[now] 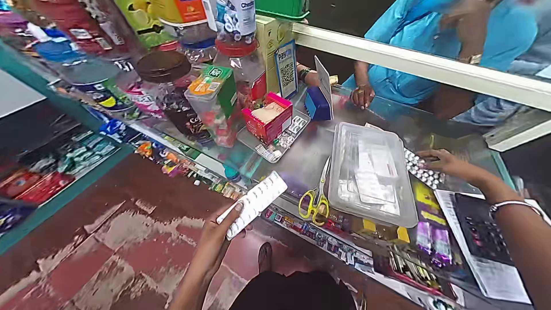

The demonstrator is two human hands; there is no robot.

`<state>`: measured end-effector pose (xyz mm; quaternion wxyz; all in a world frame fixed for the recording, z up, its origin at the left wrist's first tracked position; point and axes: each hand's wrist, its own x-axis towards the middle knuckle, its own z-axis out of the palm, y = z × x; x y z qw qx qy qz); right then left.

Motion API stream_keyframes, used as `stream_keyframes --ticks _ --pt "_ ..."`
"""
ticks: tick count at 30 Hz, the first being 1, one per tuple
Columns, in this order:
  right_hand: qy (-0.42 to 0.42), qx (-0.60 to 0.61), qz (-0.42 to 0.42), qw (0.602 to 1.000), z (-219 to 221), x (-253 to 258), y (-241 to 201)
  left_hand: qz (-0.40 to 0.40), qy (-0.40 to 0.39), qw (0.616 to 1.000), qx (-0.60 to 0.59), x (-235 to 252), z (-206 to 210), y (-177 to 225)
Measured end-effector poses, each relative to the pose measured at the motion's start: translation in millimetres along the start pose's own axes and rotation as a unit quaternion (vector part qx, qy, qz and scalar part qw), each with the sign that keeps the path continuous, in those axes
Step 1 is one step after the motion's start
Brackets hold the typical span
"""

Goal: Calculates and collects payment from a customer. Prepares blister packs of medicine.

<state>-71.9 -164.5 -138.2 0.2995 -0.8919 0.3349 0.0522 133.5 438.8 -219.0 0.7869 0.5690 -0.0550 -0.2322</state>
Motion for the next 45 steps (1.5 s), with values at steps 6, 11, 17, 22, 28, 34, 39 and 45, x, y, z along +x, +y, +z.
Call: stream_keyframes --ticks 6,11,17,22,28,34,39,45 --pt "-0.015 -0.041 0.033 0.998 20 2 -7 -0.046 -0.065 0.997 0.01 33 -12 -3" --pt "0.053 -0.159 0.019 0.986 35 3 -29 -0.103 -0.179 0.978 -0.03 37 59 -11" --pt "0.127 -0.261 0.1 0.952 44 -8 -52 -0.181 -0.319 0.914 -0.172 57 163 -14" --pt "0.387 -0.172 0.012 0.906 14 -89 -96 -0.224 -0.327 0.901 -0.175 76 205 -17" --pt "0.518 -0.007 -0.301 0.8 123 -154 -206 -0.085 -0.166 0.96 -0.207 94 124 30" --pt "0.19 -0.15 -0.393 0.887 234 -27 -275 0.001 -0.035 0.998 -0.056 67 8 47" --pt "0.111 -0.135 -0.18 0.968 224 -56 -280 -0.05 -0.072 0.995 -0.057 60 0 14" --pt "-0.006 -0.161 0.105 0.981 236 -119 -297 -0.057 -0.096 0.994 -0.003 75 28 -8"
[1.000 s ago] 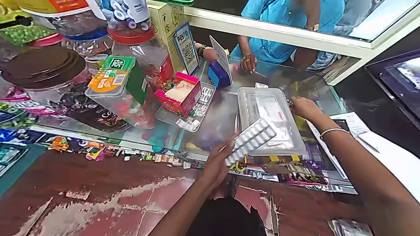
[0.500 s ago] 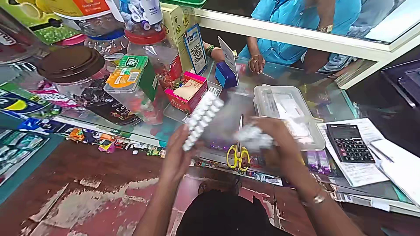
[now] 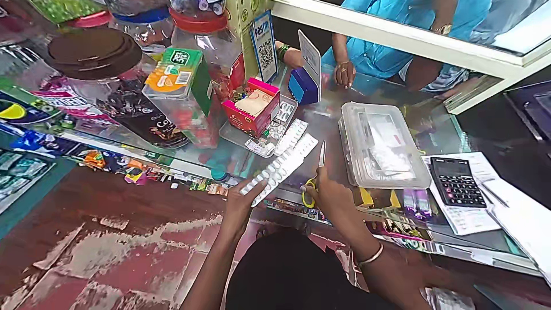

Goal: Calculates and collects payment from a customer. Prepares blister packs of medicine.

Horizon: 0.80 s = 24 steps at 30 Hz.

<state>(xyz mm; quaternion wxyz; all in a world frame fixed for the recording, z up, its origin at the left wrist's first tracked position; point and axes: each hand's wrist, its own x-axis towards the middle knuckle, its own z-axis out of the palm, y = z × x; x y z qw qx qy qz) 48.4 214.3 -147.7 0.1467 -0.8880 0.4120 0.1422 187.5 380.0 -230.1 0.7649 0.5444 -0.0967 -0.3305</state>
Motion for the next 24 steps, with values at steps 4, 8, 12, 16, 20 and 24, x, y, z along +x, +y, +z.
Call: stream_keyframes --ticks 4,8,12,16,20,24 --pt "-0.037 0.097 -0.028 0.994 3 -2 30 -0.019 -0.039 0.998 0.038 15 17 -3" --pt "-0.049 0.161 -0.015 0.986 8 -29 67 -0.035 -0.073 0.995 0.064 25 34 0" --pt "-0.037 0.517 -0.101 0.849 54 -52 126 -0.04 -0.104 0.992 0.062 31 43 6" --pt "-0.069 0.652 -0.142 0.742 91 -70 130 -0.034 -0.106 0.991 0.079 35 50 5" --pt "-0.122 0.613 -0.191 0.757 100 -57 119 -0.042 -0.159 0.978 0.128 28 68 -1" --pt "-0.133 0.621 -0.172 0.753 92 -47 105 -0.061 -0.185 0.97 0.141 17 82 -14"
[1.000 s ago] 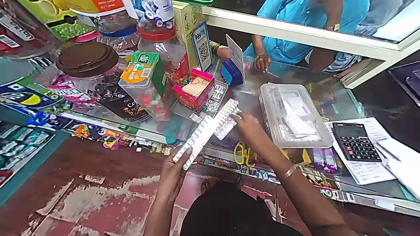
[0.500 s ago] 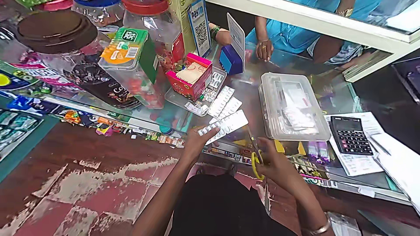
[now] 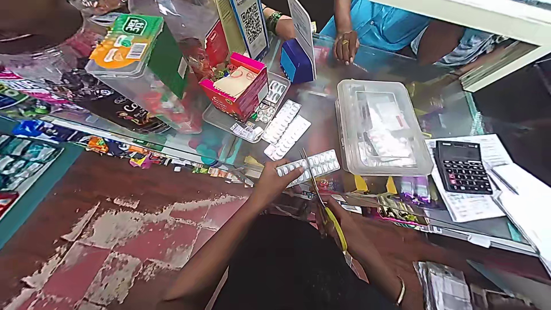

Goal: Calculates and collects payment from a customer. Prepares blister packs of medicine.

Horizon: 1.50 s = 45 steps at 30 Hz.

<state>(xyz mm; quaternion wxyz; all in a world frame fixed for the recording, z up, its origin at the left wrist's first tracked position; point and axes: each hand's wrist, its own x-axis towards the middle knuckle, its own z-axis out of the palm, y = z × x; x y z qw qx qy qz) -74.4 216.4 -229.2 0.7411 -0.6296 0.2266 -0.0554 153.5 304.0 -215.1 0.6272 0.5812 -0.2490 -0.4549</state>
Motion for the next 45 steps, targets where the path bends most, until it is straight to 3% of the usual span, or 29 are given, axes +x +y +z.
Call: stream_keyframes --ticks 13,21,23,27,31,35,40,45 --pt "0.008 0.007 -0.001 1.0 -8 4 -6 -0.018 0.009 1.0 -0.013 6 9 -3" --pt "0.104 0.032 0.016 0.994 -6 4 -11 -0.044 0.041 0.998 -0.004 10 17 3" --pt "0.149 0.034 -0.004 0.988 -5 4 -10 -0.006 0.085 0.995 0.05 13 27 6" --pt "0.233 0.023 -0.097 0.967 -4 1 1 0.108 0.14 0.932 0.316 36 53 12" --pt "0.258 0.013 -0.14 0.956 -5 -2 13 0.248 0.203 0.806 0.497 54 55 13" --pt "0.198 0.022 -0.085 0.976 -5 -9 12 0.243 0.21 0.745 0.584 21 10 -1" --pt "-0.026 -0.005 0.012 1.0 -19 -12 10 0.311 0.105 0.701 0.633 -18 -38 -38" --pt "-0.096 -0.05 0.102 0.989 -21 -6 -4 0.245 0.065 0.747 0.615 -45 -55 -33"
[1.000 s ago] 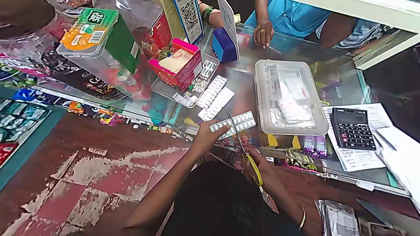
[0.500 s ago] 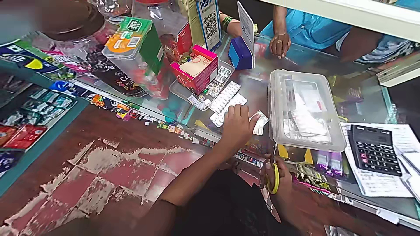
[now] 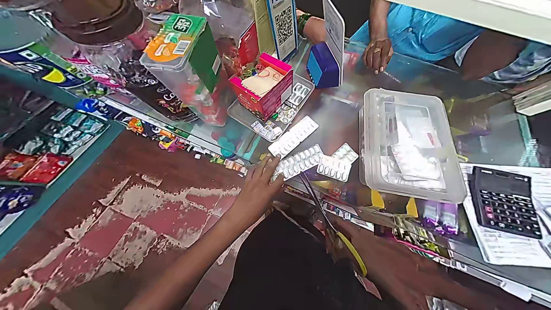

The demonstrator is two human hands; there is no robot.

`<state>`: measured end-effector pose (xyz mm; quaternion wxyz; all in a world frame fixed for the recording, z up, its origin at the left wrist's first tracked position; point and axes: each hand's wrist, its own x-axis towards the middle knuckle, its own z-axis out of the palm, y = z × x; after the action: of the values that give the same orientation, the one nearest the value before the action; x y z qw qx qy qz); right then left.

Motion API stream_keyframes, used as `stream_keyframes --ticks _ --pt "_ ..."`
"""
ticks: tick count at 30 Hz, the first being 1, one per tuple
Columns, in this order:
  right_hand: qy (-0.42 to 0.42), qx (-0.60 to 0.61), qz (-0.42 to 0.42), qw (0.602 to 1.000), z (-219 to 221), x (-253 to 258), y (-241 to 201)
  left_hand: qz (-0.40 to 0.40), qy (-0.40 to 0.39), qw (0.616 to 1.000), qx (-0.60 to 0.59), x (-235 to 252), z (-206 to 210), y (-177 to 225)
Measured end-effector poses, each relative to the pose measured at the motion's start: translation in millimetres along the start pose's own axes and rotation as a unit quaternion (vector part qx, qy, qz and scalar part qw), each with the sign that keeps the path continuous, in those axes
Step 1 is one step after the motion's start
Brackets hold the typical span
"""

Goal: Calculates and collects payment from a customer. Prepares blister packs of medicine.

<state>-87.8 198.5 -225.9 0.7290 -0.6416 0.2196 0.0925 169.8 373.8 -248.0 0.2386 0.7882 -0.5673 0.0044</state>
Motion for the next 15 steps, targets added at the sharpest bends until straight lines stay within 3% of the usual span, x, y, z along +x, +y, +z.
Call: stream_keyframes --ticks 3,8,15 --pt "0.007 0.002 0.021 1.0 7 9 -16 -0.033 0.031 0.997 -0.055 -4 -2 3" --pt "0.028 0.031 -0.013 0.999 9 30 -21 -0.064 0.09 0.977 -0.18 -8 -3 8" --pt "-0.003 0.022 0.008 1.0 0 4 -19 -0.082 0.19 0.949 -0.239 -15 -4 -1"
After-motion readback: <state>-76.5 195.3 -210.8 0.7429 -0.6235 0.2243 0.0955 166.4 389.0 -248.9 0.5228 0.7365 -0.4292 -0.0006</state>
